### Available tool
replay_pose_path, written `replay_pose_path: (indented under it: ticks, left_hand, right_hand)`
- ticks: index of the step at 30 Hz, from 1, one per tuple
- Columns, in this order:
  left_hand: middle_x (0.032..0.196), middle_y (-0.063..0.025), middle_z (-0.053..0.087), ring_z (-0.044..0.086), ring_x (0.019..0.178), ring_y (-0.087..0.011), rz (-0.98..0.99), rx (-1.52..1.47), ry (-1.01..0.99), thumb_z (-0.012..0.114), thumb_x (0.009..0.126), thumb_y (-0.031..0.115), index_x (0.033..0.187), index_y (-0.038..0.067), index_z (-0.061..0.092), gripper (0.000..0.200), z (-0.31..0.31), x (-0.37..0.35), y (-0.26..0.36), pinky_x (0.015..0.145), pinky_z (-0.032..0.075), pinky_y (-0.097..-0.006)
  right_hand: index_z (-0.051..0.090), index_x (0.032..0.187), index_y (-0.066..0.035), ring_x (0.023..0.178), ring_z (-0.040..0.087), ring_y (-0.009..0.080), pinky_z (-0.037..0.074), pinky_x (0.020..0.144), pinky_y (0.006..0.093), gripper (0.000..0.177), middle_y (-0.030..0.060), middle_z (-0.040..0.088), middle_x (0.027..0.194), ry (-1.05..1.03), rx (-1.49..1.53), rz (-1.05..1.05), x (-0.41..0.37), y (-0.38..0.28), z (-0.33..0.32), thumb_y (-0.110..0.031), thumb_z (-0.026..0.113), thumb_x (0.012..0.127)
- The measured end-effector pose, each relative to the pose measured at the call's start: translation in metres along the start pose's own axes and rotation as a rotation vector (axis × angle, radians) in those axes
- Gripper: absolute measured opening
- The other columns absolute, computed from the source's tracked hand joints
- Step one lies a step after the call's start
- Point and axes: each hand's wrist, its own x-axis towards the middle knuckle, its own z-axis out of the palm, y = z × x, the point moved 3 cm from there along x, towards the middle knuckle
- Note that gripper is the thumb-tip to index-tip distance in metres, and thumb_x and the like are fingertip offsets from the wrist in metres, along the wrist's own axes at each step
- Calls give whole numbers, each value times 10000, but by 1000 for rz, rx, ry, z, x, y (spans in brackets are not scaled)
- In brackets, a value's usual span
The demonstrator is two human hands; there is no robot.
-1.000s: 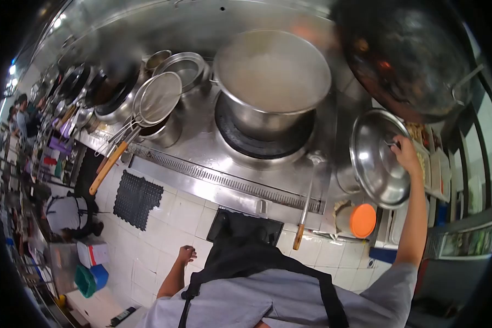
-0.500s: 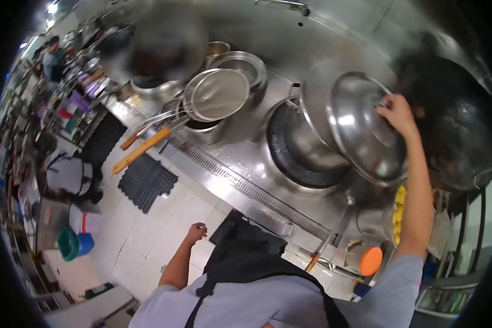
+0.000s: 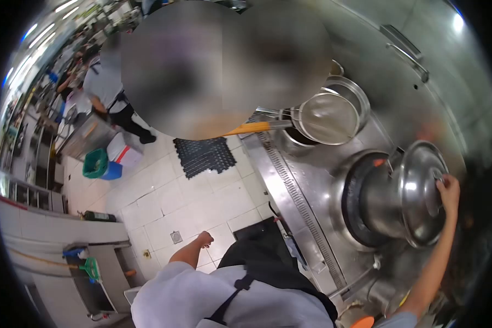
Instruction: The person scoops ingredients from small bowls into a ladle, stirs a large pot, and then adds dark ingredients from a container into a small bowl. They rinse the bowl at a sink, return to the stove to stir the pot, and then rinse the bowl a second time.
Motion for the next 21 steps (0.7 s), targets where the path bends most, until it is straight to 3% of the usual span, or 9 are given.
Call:
replay_pose_path:
  ticks: [1, 4, 6, 9, 12, 15, 18, 20, 21]
  left_hand:
    - [616, -83, 605, 609, 453, -230, -117, -70, 28, 613, 829, 130, 753, 31, 626, 126, 7, -11, 12, 444, 495, -443]
    - [708, -98, 652, 672, 569, -231, -62, -206, 23, 618, 834, 157, 828, 27, 633, 132, 18, -22, 34, 458, 492, -419]
    - [776, -103, 666, 687, 644, -224, -11, -269, -56, 639, 863, 202, 934, 45, 633, 173, 27, -13, 55, 472, 483, -385]
    - [822, -89, 659, 689, 705, -206, 133, -441, -144, 602, 946, 231, 1123, 80, 578, 234, 34, 1, 85, 477, 470, -302]
    - [863, -85, 668, 691, 711, -192, 188, -290, -141, 582, 969, 231, 1172, 69, 570, 260, 39, -19, 141, 492, 463, -272]
    - [886, -81, 673, 691, 735, -197, 167, -186, -158, 581, 952, 199, 1162, 71, 574, 246, 51, -44, 173, 542, 466, -300]
    - [917, -82, 695, 692, 778, -196, 188, -22, -259, 578, 955, 230, 1155, 71, 599, 256, 56, -42, 162, 618, 486, -335]
    - [933, -84, 711, 689, 807, -193, 205, 259, -395, 572, 955, 271, 1136, 72, 626, 274, 67, -72, 187, 669, 490, -348]
    - [941, -85, 719, 687, 822, -191, 204, 404, -460, 570, 955, 291, 1127, 73, 639, 287, 77, -96, 205, 695, 492, -355]
  right_hand:
    - [628, 1206, 37, 1034, 651, 255, 508, 899, 344, 410, 157, 659, 1077, 36, 4, 2, -10, -15, -12, -94, 739, 834]
    - [609, 1271, 23, 1017, 638, 193, 495, 897, 296, 387, 109, 646, 1067, 81, -69, 124, -69, -77, -59, -70, 674, 900]
    - [618, 1286, 1, 1007, 621, 143, 481, 895, 261, 358, 67, 638, 1082, 205, 204, -77, -124, -80, -79, -66, 643, 935]
    - [663, 1228, -4, 979, 607, 115, 477, 894, 254, 303, 38, 660, 1072, 187, 252, 221, -223, -115, -121, -100, 661, 941]
    - [678, 1177, 14, 823, 596, 75, 487, 738, 240, 267, 11, 665, 928, 284, 297, 460, -328, -70, -143, -111, 665, 941]
    - [678, 1162, 20, 791, 657, 153, 517, 719, 287, 298, 64, 699, 903, 316, 175, 711, -429, -1, -150, -128, 693, 904]
    - [677, 1161, 24, 837, 704, 289, 542, 748, 371, 373, 171, 721, 942, 39, -432, 876, -527, 61, -133, -167, 731, 845]
    - [684, 1160, 8, 946, 687, 384, 536, 825, 438, 429, 256, 697, 1026, 72, -232, 1037, -577, 84, -97, -213, 750, 798]
    - [677, 1164, 25, 969, 687, 380, 535, 851, 434, 446, 264, 694, 1041, 17, -159, 1057, -589, 76, -80, -234, 747, 808]
